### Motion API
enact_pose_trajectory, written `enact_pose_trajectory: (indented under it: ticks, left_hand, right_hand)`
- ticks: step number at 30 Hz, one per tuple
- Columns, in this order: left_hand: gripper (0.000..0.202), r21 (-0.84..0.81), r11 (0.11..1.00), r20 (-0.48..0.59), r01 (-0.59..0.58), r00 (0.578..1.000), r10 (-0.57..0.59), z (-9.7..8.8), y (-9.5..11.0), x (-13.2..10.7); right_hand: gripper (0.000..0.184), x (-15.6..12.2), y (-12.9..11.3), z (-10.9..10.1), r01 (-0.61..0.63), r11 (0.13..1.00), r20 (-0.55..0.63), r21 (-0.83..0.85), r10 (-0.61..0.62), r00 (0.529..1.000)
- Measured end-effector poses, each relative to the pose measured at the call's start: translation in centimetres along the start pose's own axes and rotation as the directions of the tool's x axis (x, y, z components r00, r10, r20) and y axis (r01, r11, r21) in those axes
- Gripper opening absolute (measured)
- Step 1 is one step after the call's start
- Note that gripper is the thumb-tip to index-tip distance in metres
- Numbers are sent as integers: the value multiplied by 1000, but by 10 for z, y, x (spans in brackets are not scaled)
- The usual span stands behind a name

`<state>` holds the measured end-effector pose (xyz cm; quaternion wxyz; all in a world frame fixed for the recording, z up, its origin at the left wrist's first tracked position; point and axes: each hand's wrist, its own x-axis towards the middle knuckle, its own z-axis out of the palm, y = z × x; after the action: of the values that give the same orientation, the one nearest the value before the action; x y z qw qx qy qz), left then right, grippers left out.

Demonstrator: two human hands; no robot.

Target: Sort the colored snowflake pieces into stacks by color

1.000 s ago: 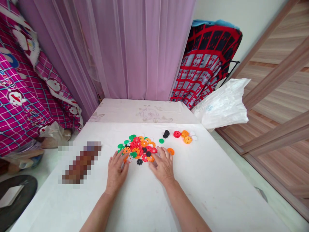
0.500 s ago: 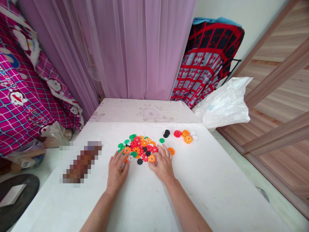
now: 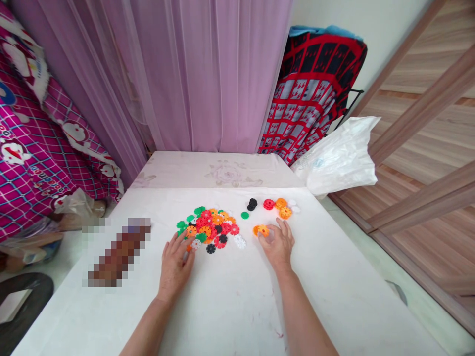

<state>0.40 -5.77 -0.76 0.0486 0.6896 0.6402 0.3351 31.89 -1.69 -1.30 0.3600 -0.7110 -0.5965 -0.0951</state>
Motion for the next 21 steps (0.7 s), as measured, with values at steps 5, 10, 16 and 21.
enact_pose_trajectory:
  ticks: [5,10,16,21]
  left_hand:
    - [32,15,1000,5,-2,1000,2,-1,1,0]
    - [32,24,1000,6,-7,1000,7,-1,0,0]
    - [33,22,1000,20,1,1000,-1,-1,1,0]
    - [33,18,1000,10,-2,1000,2,-2,1,1]
  right_hand:
    - [24,1,-10,1,-3,1000,78,-21,5,997]
    - [23,4,-13,-1,-9,999,145,-44,16,989]
    - [25,1,-14,-4,62,998,92,-25,-59,994]
    - [14,-14,-33,-12,199,973,117,119,-213,970]
